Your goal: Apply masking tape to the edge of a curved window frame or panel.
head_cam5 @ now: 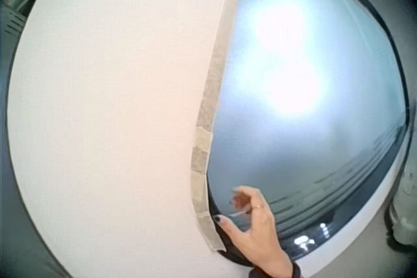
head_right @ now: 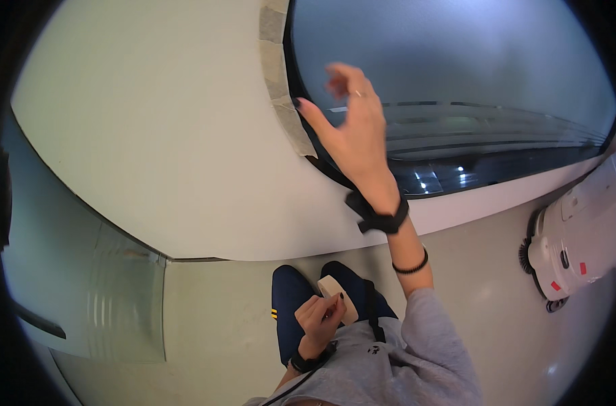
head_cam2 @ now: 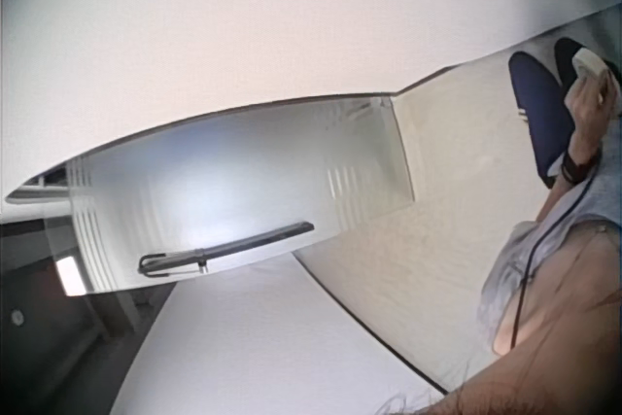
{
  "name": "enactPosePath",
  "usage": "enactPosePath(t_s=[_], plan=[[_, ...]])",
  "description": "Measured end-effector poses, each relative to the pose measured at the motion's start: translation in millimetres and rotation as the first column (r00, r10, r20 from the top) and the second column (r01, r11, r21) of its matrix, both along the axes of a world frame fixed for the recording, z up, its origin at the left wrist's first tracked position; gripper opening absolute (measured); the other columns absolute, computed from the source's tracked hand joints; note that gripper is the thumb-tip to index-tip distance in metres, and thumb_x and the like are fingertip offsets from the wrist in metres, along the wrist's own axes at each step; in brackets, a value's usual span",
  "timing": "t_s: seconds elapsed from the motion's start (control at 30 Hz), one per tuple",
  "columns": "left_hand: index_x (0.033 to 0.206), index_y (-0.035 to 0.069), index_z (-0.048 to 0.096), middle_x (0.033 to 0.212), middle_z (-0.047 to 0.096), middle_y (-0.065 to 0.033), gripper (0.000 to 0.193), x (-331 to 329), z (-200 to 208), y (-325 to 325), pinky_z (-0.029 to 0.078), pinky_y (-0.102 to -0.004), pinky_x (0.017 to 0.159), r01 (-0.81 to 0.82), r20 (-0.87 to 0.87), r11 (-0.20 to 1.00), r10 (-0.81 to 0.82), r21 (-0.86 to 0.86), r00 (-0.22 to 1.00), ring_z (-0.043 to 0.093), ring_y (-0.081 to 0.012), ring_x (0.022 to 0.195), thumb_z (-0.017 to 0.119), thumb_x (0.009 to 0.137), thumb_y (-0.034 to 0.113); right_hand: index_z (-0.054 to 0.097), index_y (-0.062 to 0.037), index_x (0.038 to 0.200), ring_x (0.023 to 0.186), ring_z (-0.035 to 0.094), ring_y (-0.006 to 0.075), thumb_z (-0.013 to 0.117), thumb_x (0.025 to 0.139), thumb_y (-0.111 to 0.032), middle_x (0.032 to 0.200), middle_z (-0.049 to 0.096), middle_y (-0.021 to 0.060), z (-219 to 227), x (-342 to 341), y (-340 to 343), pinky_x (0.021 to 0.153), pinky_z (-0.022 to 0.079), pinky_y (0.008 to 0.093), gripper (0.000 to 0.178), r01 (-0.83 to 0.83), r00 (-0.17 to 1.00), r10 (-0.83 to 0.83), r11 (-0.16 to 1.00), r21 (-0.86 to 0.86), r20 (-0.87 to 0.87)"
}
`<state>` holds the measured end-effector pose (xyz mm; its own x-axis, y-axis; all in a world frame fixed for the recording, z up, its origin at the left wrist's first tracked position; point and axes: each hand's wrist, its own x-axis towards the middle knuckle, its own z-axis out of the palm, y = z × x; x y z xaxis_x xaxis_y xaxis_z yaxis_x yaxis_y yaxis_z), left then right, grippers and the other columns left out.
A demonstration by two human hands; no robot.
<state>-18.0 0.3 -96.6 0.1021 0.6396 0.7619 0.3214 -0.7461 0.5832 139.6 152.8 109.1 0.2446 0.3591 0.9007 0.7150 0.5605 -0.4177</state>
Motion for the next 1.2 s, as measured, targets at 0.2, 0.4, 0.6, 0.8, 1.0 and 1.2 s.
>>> enactPosePath(t_s=[0.2, 0.4, 0.6, 0.8, 1.0, 1.2], plan=[[0.078, 0.002, 0.068, 0.054, 0.051, -0.0034, 0.015, -10, -4, -2, 0.036, -0.0257, 0.041, 0.005, 0.010, 0.999, -0.006, 0.047, 1.000, 0.048, -0.0148, 0.044, 0.076, 0.067, -0.003, 0.050, -0.0072, 0.128, 0.101, 0.051, 0.0270, 0.074, 0.078, -0.030, 0.118, 0.052, 0.0133, -37, -6, 39, 0.084, 0.043, 0.0367, 0.059, -0.137, 0.990, 0.139, 0.987, -0.088, 0.010], [0.079, 0.005, 0.068, 0.053, 0.051, -0.0034, 0.014, -36, -7, -9, 0.039, -0.0268, 0.043, 0.033, -0.024, 0.999, -0.034, -0.033, 0.999, 0.051, -0.0156, 0.045, 0.075, 0.068, -0.002, 0.053, -0.0066, 0.123, 0.100, 0.051, 0.0246, 0.074, 0.078, -0.022, 0.117, 0.053, 0.0112, -70, -4, 16, 0.087, 0.042, 0.0345, 0.053, -0.220, 0.975, 0.200, 0.939, -0.266, -0.099], [0.087, -0.002, 0.067, 0.067, 0.059, -0.0071, 0.022, -76, 6, -35, 0.043, -0.0321, 0.046, 0.174, -0.405, 0.980, -0.197, -0.092, 0.893, 0.054, -0.0158, 0.052, 0.079, 0.070, 0.005, 0.052, -0.0045, 0.124, 0.098, 0.053, 0.0246, 0.075, 0.077, -0.018, 0.114, 0.056, 0.0105, -12, 6, 21, 0.088, 0.043, 0.0351, 0.054, -0.222, 0.971, 0.228, 0.972, -0.076, 0.076], [0.080, -0.004, 0.066, 0.059, 0.055, -0.0058, 0.016, -82, -3, -27, 0.037, -0.0303, 0.045, 0.155, -0.218, 0.985, -0.169, -0.078, 0.961, 0.049, -0.0184, 0.048, 0.077, 0.069, -0.001, 0.059, -0.0063, 0.123, 0.099, 0.056, 0.0233, 0.071, 0.081, -0.012, 0.117, 0.058, 0.0105, -65, 19, 14, 0.088, 0.044, 0.0326, 0.044, -0.533, 0.845, 0.534, 0.836, -0.129, -0.030], [0.070, 0.007, 0.069, 0.055, 0.049, -0.0024, 0.016, -60, 83, 19, 0.034, -0.0278, 0.042, 0.189, -0.289, 0.941, -0.105, 0.281, 0.952, 0.048, -0.0185, 0.045, 0.078, 0.059, 0.002, 0.055, -0.0073, 0.127, 0.104, 0.056, 0.0200, 0.065, 0.082, -0.008, 0.120, 0.059, 0.0054, -63, 3, -7, 0.088, 0.043, 0.0316, 0.046, -0.391, 0.920, 0.386, 0.907, -0.157, -0.065], [0.078, 0.003, 0.068, 0.064, 0.054, -0.0048, 0.018, -8, 146, 76, 0.040, -0.0295, 0.055, 0.130, -0.042, 0.907, -0.123, 0.401, 0.991, 0.050, -0.0199, 0.060, 0.072, 0.063, -0.005, 0.061, 0.0046, 0.117, 0.115, 0.055, 0.0243, 0.051, 0.094, -0.021, 0.122, 0.061, 0.0142, -53, 48, -57, 0.100, 0.040, 0.0365, 0.035, -0.845, 0.487, 0.870, 0.449, -0.289, -0.074]])
